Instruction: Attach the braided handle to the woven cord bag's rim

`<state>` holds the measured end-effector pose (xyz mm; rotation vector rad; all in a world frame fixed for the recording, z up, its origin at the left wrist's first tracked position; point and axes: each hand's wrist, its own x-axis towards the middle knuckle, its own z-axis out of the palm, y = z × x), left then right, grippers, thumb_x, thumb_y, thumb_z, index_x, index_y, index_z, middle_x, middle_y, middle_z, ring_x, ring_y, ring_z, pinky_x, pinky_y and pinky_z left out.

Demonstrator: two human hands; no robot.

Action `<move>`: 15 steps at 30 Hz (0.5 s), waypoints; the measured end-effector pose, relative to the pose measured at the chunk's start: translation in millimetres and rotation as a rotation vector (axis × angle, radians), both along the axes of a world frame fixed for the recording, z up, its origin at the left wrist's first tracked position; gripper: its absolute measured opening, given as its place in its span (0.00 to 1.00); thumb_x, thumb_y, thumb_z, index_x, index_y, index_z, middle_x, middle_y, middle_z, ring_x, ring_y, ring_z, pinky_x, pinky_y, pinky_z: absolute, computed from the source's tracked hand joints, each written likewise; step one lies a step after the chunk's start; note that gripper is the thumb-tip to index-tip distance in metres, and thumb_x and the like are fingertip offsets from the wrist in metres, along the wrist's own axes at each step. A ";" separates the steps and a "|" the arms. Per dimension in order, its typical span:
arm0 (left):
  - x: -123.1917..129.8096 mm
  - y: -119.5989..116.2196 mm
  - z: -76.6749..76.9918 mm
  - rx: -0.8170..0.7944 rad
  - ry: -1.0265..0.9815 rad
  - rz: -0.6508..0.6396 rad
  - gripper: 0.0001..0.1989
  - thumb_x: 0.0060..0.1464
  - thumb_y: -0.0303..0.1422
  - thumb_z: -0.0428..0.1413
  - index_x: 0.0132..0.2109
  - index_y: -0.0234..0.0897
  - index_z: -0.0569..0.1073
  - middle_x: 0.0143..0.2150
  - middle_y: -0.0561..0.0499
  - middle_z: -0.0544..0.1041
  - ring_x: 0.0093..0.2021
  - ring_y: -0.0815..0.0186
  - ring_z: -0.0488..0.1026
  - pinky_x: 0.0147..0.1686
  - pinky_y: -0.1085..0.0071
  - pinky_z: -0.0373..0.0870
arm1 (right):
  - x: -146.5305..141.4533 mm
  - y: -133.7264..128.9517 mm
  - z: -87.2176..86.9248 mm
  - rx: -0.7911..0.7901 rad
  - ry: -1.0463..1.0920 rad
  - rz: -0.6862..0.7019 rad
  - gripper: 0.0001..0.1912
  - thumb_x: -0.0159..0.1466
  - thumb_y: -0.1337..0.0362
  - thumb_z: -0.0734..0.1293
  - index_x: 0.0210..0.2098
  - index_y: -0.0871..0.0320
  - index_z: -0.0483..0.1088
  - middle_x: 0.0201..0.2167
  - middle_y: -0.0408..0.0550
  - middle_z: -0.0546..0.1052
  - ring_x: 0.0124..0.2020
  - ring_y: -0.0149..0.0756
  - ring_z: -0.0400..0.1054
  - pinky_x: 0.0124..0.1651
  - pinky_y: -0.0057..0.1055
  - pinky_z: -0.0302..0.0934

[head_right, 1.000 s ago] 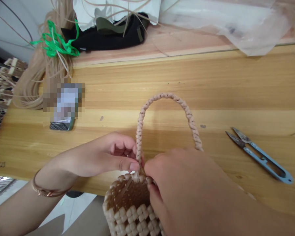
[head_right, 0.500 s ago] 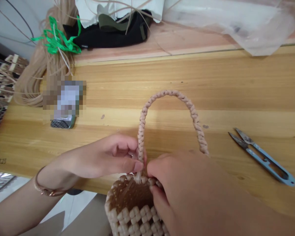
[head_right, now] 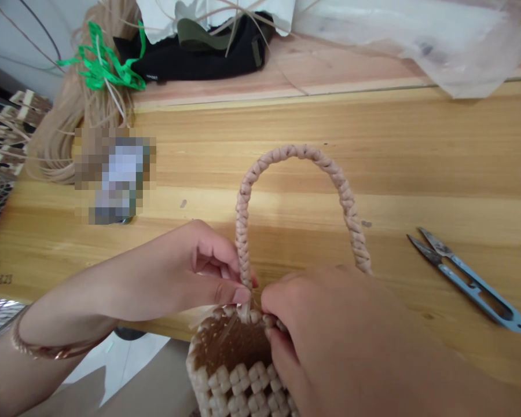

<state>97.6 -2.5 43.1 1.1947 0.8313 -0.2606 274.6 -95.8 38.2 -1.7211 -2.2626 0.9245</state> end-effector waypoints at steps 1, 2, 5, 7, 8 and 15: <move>0.3 -0.5 0.0 0.000 0.007 0.017 0.09 0.50 0.34 0.57 0.33 0.30 0.77 0.30 0.50 0.76 0.29 0.70 0.69 0.29 0.75 0.64 | 1.8 0.3 -1.2 -0.013 0.019 0.009 0.11 0.50 0.69 0.63 0.16 0.47 0.63 0.12 0.32 0.68 0.12 0.32 0.59 0.16 0.31 0.42; 0.6 -0.9 -0.2 0.003 0.011 0.031 0.09 0.49 0.33 0.58 0.33 0.31 0.77 0.30 0.50 0.76 0.29 0.71 0.68 0.28 0.76 0.64 | 2.9 0.7 -1.5 -0.021 0.030 0.010 0.11 0.50 0.69 0.63 0.16 0.47 0.63 0.13 0.32 0.69 0.13 0.33 0.59 0.17 0.31 0.42; 1.4 -1.3 -1.6 -0.006 0.026 0.068 0.08 0.48 0.33 0.59 0.31 0.31 0.77 0.28 0.51 0.76 0.27 0.72 0.67 0.28 0.76 0.63 | 1.9 2.0 2.8 -0.089 0.026 0.014 0.11 0.52 0.68 0.62 0.17 0.46 0.65 0.13 0.32 0.69 0.13 0.33 0.60 0.17 0.31 0.42; 1.9 -1.6 -2.7 -0.030 0.035 0.107 0.07 0.45 0.33 0.61 0.30 0.31 0.76 0.27 0.51 0.75 0.27 0.72 0.68 0.28 0.75 0.64 | -0.8 2.8 8.1 -0.170 -0.014 0.005 0.12 0.55 0.66 0.62 0.17 0.46 0.65 0.14 0.34 0.71 0.14 0.33 0.63 0.17 0.30 0.42; 2.0 -2.0 -3.1 -0.049 0.037 0.133 0.07 0.44 0.32 0.62 0.30 0.31 0.76 0.26 0.52 0.75 0.27 0.72 0.68 0.28 0.75 0.64 | -2.1 3.2 10.5 -0.204 -0.042 -0.004 0.12 0.55 0.65 0.62 0.17 0.47 0.66 0.14 0.35 0.71 0.15 0.33 0.64 0.17 0.30 0.43; 3.1 -8.8 -0.7 -0.116 0.058 0.269 0.07 0.43 0.30 0.62 0.30 0.32 0.73 0.26 0.53 0.74 0.27 0.72 0.68 0.29 0.75 0.64 | 0.1 5.2 6.8 -0.199 -0.036 0.006 0.10 0.54 0.66 0.62 0.20 0.45 0.69 0.15 0.33 0.72 0.14 0.30 0.63 0.17 0.28 0.43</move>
